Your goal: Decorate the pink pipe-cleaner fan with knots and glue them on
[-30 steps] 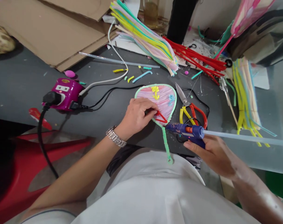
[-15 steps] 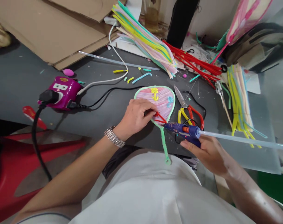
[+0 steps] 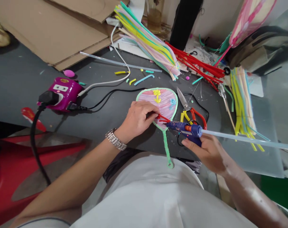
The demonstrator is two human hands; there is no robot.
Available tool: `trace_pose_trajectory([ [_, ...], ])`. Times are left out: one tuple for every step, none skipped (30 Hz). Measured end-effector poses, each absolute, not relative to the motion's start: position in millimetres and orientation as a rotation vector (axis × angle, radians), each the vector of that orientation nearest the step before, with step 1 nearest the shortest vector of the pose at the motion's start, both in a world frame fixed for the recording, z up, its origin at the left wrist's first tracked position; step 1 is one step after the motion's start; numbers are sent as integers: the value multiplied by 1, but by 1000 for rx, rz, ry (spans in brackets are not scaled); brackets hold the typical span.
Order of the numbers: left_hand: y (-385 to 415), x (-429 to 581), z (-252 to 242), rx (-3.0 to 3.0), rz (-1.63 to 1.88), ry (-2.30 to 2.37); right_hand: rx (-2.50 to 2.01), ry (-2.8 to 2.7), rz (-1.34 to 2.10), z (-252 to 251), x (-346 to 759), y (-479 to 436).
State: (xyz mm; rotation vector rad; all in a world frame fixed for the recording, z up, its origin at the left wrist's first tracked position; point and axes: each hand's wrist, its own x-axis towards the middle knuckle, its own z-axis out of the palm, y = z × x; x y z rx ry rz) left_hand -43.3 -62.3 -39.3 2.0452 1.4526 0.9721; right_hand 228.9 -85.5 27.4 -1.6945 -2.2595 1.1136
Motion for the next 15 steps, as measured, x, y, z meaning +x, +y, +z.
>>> trace_pose_trajectory([
  [-62, -43, -40, 2044, 979, 1447, -1704, -2259, 1128, 28, 228, -85],
  [-62, -43, -40, 2041, 983, 1442, -1715, -2254, 1150, 29, 227, -84],
  [-62, -43, -41, 2039, 984, 1439, -1726, -2246, 1168, 29, 226, -83],
  [-62, -43, -41, 2040, 981, 1440, -1732, -2232, 1167, 30, 225, -83],
  [-62, -43, -41, 2043, 978, 1445, -1735, -2219, 1161, 30, 224, -82],
  [-62, -43, -41, 2046, 974, 1453, -1729, -2211, 1159, 29, 223, -81],
  [-62, -43, -42, 2049, 971, 1461, -1713, -2208, 1161, 28, 223, -80],
  [-62, -43, -42, 2052, 972, 1468, -1686, -2207, 1165, 27, 223, -78],
  [-62, -43, -42, 2053, 974, 1472, -1657, -2208, 1170, 26, 223, -77],
  [-62, -43, -42, 2051, 978, 1471, -1627, -2210, 1173, 25, 222, -75],
  [-62, -43, -42, 2051, 982, 1467, -1601, -2212, 1174, 24, 222, -74],
  [-62, -43, -42, 2053, 984, 1462, -1583, -2213, 1171, 23, 222, -74],
  [-62, -43, -42, 2055, 985, 1458, -1578, -2217, 1165, 24, 222, -73],
  [-62, -44, -42, 2056, 984, 1456, -1586, -2225, 1159, 24, 221, -74],
  [-62, -44, -42, 2057, 982, 1456, -1607, -2238, 1155, 26, 221, -75],
])
